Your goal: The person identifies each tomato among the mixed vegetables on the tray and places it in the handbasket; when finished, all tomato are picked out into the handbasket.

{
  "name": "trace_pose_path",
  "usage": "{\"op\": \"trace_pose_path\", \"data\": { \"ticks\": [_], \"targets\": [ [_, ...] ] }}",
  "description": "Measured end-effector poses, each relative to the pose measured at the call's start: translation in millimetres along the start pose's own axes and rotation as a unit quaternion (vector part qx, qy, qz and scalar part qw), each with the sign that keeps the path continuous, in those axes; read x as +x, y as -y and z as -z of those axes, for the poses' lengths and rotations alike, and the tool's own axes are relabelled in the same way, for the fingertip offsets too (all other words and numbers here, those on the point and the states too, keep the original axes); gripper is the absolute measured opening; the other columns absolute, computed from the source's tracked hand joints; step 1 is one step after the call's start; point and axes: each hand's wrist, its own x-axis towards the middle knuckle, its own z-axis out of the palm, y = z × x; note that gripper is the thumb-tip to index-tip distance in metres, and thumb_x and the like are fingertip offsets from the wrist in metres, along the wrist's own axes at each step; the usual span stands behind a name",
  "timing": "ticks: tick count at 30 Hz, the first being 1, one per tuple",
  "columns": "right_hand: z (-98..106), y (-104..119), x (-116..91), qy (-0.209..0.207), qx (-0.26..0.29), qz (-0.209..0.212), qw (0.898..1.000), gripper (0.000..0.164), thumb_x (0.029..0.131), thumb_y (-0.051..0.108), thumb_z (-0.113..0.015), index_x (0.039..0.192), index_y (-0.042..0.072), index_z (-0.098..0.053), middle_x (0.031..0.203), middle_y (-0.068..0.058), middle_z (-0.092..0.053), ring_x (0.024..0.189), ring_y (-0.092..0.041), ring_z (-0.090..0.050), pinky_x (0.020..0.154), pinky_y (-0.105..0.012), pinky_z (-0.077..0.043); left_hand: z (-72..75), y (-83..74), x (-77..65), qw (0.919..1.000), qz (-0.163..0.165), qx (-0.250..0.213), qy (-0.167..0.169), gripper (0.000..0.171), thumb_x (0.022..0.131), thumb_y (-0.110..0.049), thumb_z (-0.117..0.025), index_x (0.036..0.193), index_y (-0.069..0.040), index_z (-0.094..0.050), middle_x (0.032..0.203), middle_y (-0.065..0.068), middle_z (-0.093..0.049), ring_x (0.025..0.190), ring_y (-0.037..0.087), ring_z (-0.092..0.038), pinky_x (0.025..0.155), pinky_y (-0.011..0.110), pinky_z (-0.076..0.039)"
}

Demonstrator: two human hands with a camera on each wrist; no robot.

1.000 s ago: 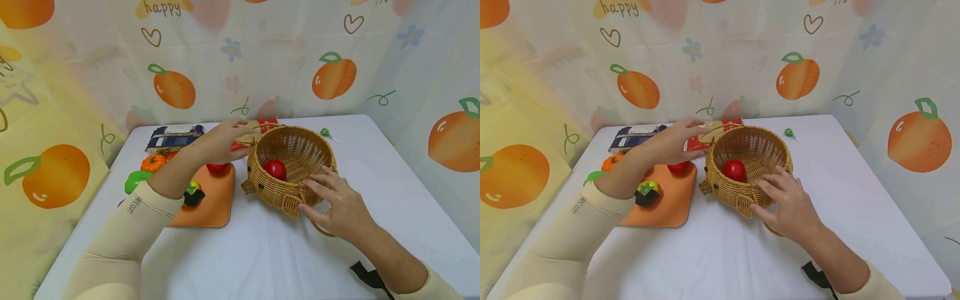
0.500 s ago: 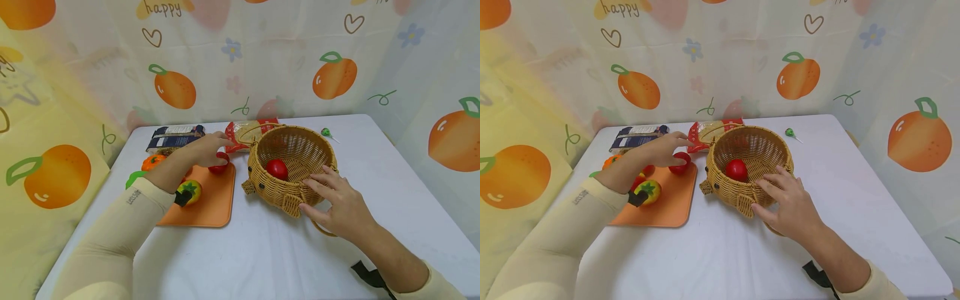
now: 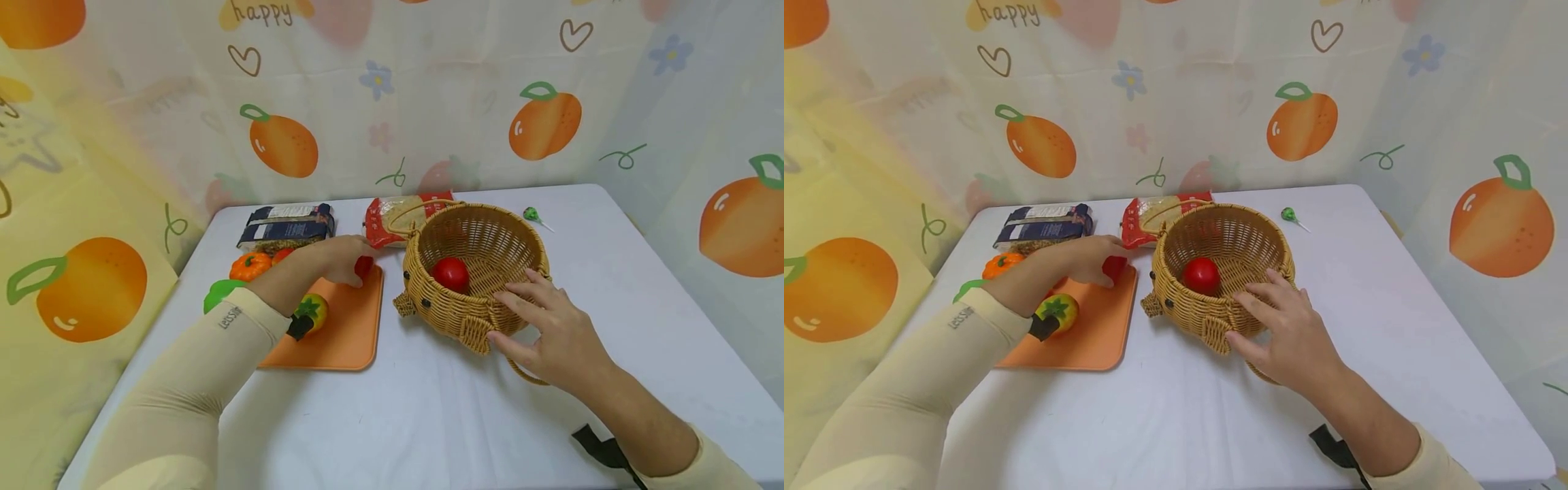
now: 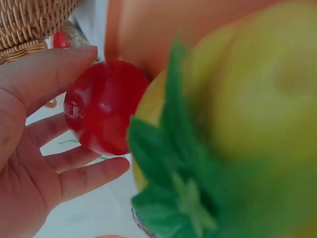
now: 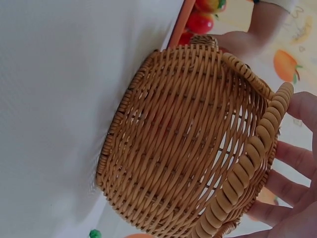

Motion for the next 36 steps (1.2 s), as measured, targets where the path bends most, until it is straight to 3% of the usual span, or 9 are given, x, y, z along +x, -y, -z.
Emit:
{"op": "trace_pose_path", "data": {
  "ticks": [11,17,26,36],
  "targets": [
    [-1.4,1.0,0.9,-0.012,-0.004,0.008,1.0,0.072,0.096,0.07,-0.047,0.116,0.007,-0.076,0.118,-0.012,-0.071,0.131,-0.046,-0.055,0.084,-0.08,-0.045,-2.6,3.9,-7.9,0.9996,0.019,0.019,0.001,0.067,0.091,-0.013,-0.078,0.152,-0.019,-0.051,0.154,0.02,-0.043,0.129,0.035,-0.049,0.105,0.05,-0.052],
    [-1.5,0.5,0.6,-0.016,-0.002,0.008,1.0,0.072,0.097,0.069,-0.046,0.116,0.007,-0.076,0.119,-0.012,-0.07,0.131,-0.046,-0.055,0.084,-0.08,-0.044,-3.3,6.3,-14.8,0.9997,0.025,0.0,-0.006,0.064,0.09,-0.009,-0.077,0.15,-0.018,-0.054,0.143,0.016,-0.054,0.126,0.033,-0.052,0.103,0.047,-0.054],
    [-2.0,0.6,-0.8,-0.013,0.0,-0.002,1.0,0.072,0.096,0.07,-0.045,0.117,0.008,-0.076,0.119,-0.011,-0.07,0.133,-0.044,-0.054,0.086,-0.08,-0.044,-3.4,9.7,-22.5,1.0,-0.004,-0.002,-0.006,0.06,0.091,-0.012,-0.077,0.147,-0.014,-0.056,0.136,0.014,-0.058,0.122,0.033,-0.055,0.101,0.047,-0.054],
    [-2.5,-0.3,-2.1,-0.007,0.003,-0.008,1.0,0.07,0.096,0.069,-0.048,0.117,0.009,-0.076,0.12,-0.01,-0.07,0.134,-0.043,-0.053,0.087,-0.08,-0.044,4.0,11.2,-29.8,0.9989,0.012,-0.046,0.002,0.065,0.084,-0.018,-0.085,0.144,-0.022,-0.059,0.136,0.008,-0.056,0.126,0.031,-0.05,0.092,0.043,-0.059]
  ]
}}
